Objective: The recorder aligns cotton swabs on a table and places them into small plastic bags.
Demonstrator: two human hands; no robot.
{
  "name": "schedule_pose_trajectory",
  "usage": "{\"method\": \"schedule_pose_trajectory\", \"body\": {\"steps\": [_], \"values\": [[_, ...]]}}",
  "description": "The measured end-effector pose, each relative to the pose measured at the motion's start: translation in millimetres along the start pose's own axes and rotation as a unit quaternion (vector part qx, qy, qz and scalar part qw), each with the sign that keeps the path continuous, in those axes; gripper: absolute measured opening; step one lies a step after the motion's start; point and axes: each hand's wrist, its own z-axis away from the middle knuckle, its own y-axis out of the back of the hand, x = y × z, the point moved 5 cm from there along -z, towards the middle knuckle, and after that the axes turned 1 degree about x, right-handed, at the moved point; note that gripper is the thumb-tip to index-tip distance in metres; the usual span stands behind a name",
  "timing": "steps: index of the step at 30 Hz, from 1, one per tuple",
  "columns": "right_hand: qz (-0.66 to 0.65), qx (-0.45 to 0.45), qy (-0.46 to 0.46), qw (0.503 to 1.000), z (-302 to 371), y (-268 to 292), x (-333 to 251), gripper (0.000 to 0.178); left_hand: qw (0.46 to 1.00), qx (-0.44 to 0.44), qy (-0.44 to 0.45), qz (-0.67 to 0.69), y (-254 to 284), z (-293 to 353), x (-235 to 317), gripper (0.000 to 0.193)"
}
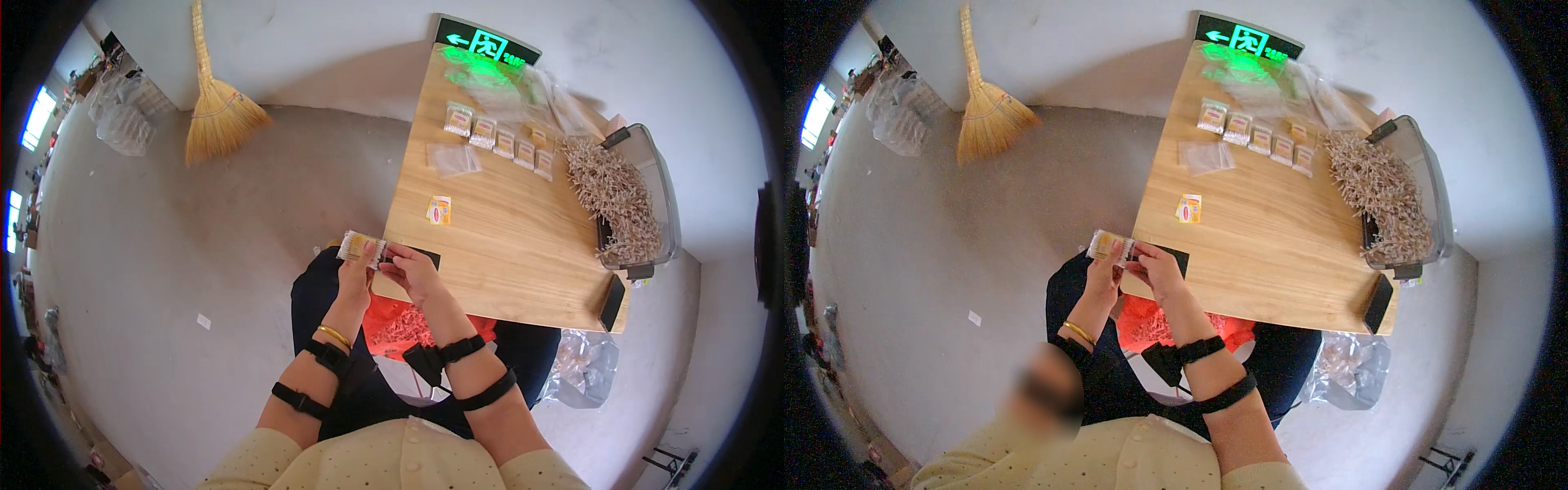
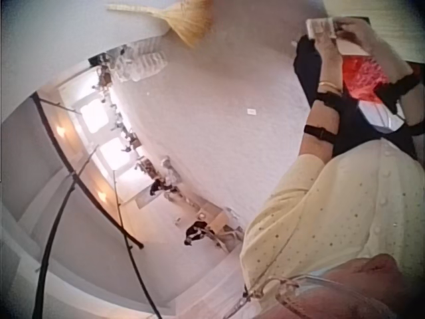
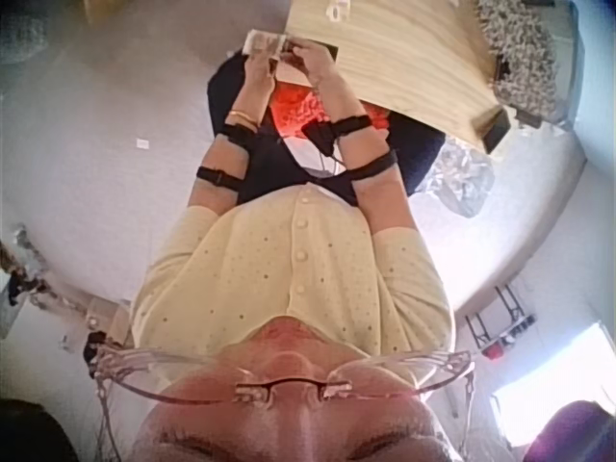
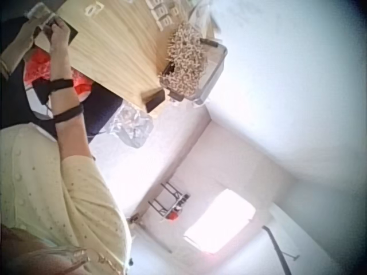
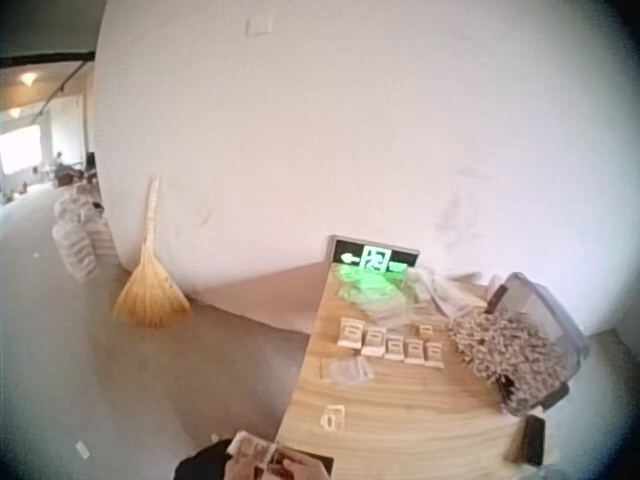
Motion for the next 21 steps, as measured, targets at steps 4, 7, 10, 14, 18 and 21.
{"method": "schedule_pose_trajectory", "body": {"steps": [4,7,10,14,18,21], "values": [[0.037,0.006,-0.005,0.999,4.1,-10.3,4.3,0.042,0.999,-0.042,0.014,0.009,4.2,0.9,3.3,0.036],[0.069,-0.014,0.011,0.997,0.4,-6.5,-0.3,0.039,0.999,-0.033,0.023,-0.031,6.9,0.2,9.5,0.034],[0.058,0.01,0.03,0.998,0.6,-7.7,3.9,0.035,0.997,-0.055,-0.009,-0.044,6.6,10.1,22.1,0.034],[0.076,0.014,0.018,0.997,1.7,-16.7,12.1,0.031,0.999,-0.027,-0.039,-0.017,1.8,26.3,37.2,0.038],[0.078,-0.039,0.074,0.994,18.1,-35.1,2.5,0.023,0.999,-0.014,-0.043,0.024,10.4,43.5,57.6,0.037],[0.155,-0.063,0.153,0.974,42.4,-47.4,-19.6,0.022,0.993,-0.095,-0.055,0.052,-0.6,68.5,76.1,0.035]]}}
